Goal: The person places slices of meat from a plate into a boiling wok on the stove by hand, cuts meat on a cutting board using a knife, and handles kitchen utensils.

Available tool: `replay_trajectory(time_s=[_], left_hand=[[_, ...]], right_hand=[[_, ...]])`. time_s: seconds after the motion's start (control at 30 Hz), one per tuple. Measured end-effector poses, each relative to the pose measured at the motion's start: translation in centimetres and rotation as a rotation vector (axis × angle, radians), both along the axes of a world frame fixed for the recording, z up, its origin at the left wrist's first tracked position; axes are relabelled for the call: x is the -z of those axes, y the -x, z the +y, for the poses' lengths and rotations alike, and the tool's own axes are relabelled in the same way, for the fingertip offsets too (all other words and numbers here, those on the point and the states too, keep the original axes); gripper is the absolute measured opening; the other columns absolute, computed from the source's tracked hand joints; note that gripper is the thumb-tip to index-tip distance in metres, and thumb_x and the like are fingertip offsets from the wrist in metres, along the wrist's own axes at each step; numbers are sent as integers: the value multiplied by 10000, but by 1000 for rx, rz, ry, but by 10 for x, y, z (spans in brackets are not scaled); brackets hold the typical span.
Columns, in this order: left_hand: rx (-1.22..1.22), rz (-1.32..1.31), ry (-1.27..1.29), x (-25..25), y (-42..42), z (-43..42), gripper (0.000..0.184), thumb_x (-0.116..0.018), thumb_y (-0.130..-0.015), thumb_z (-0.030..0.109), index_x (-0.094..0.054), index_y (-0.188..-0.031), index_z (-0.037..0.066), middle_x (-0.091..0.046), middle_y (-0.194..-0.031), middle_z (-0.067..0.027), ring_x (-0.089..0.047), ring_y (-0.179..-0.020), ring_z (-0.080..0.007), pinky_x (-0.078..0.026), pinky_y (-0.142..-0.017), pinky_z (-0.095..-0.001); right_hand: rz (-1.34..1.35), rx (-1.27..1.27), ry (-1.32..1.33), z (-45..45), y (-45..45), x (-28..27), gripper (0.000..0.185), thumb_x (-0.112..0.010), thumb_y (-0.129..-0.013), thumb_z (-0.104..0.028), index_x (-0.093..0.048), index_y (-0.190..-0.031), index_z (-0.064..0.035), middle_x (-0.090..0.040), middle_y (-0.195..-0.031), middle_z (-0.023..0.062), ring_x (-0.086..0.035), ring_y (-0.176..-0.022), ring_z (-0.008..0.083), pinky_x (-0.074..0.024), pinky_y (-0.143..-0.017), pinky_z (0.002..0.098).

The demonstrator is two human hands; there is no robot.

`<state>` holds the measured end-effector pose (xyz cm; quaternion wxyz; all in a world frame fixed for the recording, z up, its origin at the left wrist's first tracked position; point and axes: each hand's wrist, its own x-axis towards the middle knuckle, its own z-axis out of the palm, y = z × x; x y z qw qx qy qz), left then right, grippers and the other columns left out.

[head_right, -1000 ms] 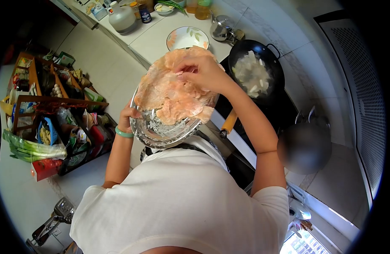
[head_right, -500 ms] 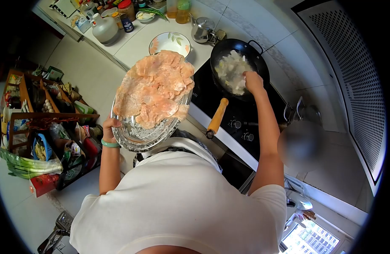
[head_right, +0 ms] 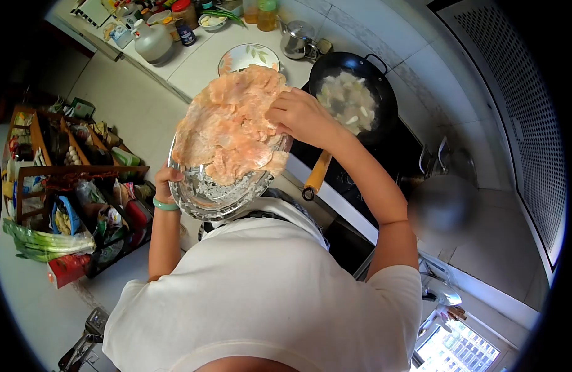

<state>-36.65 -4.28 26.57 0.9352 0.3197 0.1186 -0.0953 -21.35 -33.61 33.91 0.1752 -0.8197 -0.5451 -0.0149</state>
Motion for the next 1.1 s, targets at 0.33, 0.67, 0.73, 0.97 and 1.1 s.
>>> replay_trajectory(time_s=[0.33, 0.67, 0.73, 0.97, 1.1], left_hand=[[27, 2, 24, 6, -1, 3, 883, -473, -490, 27, -358, -1360, -76, -531, -1251, -193, -548, -1146, -309, -449, -1007, -377], [3, 35, 29, 8, 3, 0, 887, -480, -504, 22, -345, -1376, -61, -509, -1284, -197, -533, -1173, -317, -433, -1031, -386], [-8, 21, 20, 9, 4, -1, 882, -483, -510, 18, -344, -1377, -60, -508, -1285, -199, -530, -1178, -324, -443, -1025, -398], [-34, 37, -3, 18, 8, 2, 844, -476, -521, 9, -365, -1353, -74, -516, -1277, -207, -542, -1160, -339, -458, -1013, -419], [-56, 26, -27, 17, 9, 1, 837, -478, -525, 12, -367, -1350, -78, -515, -1279, -207, -539, -1165, -340, -451, -1018, -420]], right_hand=[[131, 151, -130, 1, -19, 5, 137, -650, -825, -129, -669, -908, -21, -662, -805, 91, -614, -698, 247, -476, -675, 321], [152, 742, -541, -57, -45, -49, 160, -641, -875, -136, -676, -984, -23, -671, -797, 69, -592, -674, 115, -472, -637, 240], [104, 778, -500, -85, -52, -51, 154, -646, -865, -134, -680, -969, -26, -665, -796, 90, -617, -696, 164, -482, -659, 272], [-184, 947, 95, -171, -74, 17, 149, -631, -837, -201, -717, -923, -115, -674, -868, 99, -639, -823, 304, -496, -717, 394], [10, 1116, 121, -195, -81, 56, 159, -631, -827, -233, -721, -921, -142, -687, -850, 92, -651, -827, 310, -508, -724, 397]])
